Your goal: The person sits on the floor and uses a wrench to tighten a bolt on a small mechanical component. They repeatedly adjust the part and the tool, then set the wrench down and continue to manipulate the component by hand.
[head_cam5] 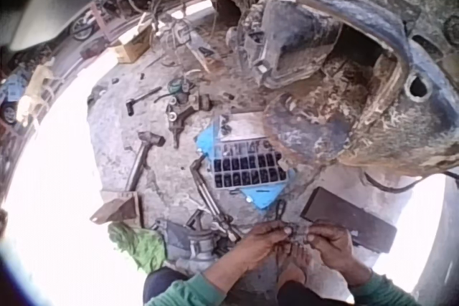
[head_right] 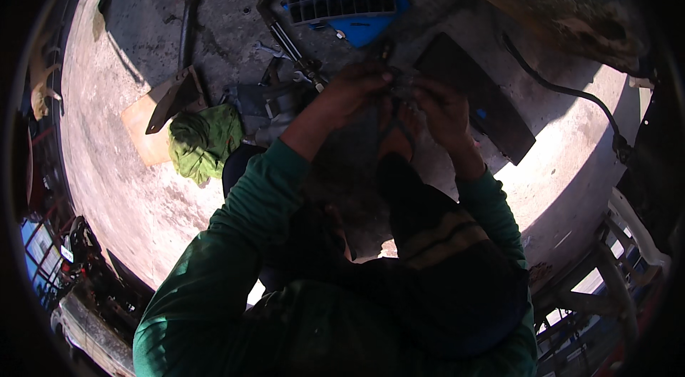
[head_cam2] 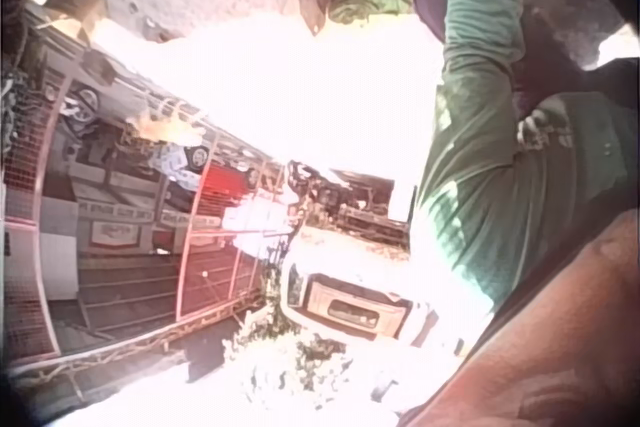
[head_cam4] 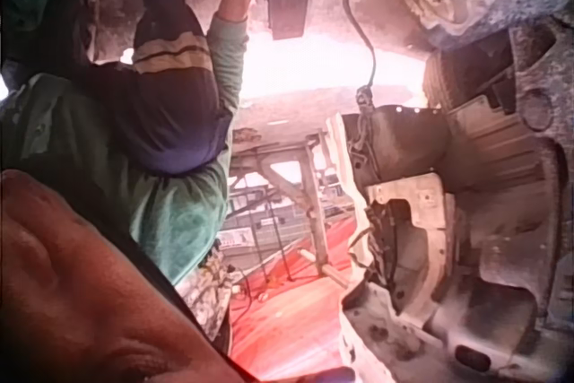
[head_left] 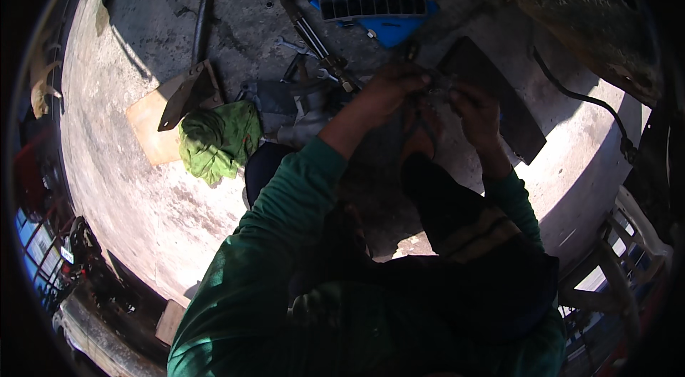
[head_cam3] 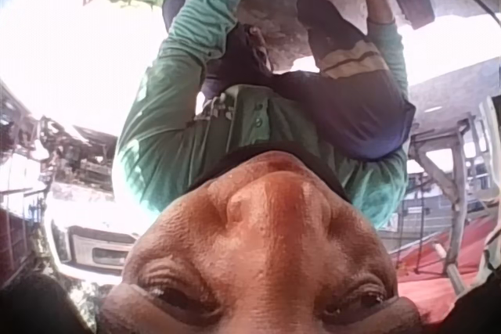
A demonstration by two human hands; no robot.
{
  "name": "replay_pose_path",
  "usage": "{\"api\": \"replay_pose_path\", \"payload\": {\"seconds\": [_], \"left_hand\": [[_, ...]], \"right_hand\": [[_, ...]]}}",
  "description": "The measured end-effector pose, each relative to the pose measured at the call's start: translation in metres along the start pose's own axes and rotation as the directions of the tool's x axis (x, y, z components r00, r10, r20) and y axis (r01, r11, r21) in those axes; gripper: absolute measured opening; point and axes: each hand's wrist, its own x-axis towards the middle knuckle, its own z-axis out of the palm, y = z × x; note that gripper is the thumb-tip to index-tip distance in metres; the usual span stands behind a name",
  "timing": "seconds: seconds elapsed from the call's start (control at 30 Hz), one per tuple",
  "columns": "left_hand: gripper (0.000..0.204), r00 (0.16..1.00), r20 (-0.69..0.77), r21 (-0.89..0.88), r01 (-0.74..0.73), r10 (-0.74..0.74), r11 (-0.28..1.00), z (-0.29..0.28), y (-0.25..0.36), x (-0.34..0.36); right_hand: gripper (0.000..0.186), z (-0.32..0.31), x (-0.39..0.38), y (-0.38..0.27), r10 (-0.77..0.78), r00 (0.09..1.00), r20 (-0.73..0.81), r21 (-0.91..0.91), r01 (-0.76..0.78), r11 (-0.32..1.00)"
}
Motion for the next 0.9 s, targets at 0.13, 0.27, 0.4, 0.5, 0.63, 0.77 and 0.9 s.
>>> {"api": "replay_pose_path", "payload": {"seconds": [0.13, 0.27, 0.4, 0.5, 0.63, 0.77, 0.9], "left_hand": [[0.020, 0.998, 0.044, 0.034, 0.043, -0.045, 0.998, -0.005, -0.002, -0.001], [0.020, 0.994, 0.024, -0.099, 0.112, -0.110, 0.989, -0.005, -0.006, 0.001], [0.019, 0.988, 0.046, -0.238, 0.151, -0.145, 0.959, -0.010, -0.014, 0.004], [0.020, 0.990, 0.020, -0.319, 0.142, -0.143, 0.937, -0.007, -0.019, 0.005], [0.022, 0.995, -0.015, -0.262, 0.088, -0.095, 0.961, 0.001, -0.019, 0.003], [0.023, 0.995, 0.053, -0.299, 0.094, -0.082, 0.950, -0.005, -0.017, 0.002], [0.022, 0.998, 0.037, -0.323, 0.055, -0.046, 0.945, 0.000, -0.019, 0.002]], "right_hand": [[0.021, 0.009, 0.003, -0.019, -0.131, 0.991, -0.004, -0.185, 0.128, 0.974], [0.021, 0.012, 0.002, -0.027, -0.176, 0.984, 0.022, -0.234, 0.176, 0.956], [0.019, 0.016, 0.005, -0.037, -0.231, 0.966, 0.114, -0.449, 0.258, 0.856], [0.018, 0.016, 0.004, -0.032, -0.288, 0.950, 0.117, -0.496, 0.307, 0.812], [0.018, 0.011, 0.007, -0.033, -0.314, 0.935, 0.167, -0.484, 0.355, 0.799], [0.016, 0.010, 0.005, -0.034, -0.259, 0.959, 0.119, -0.374, 0.285, 0.882], [0.016, 0.014, 0.003, -0.039, -0.236, 0.969, 0.071, -0.354, 0.246, 0.902]]}}
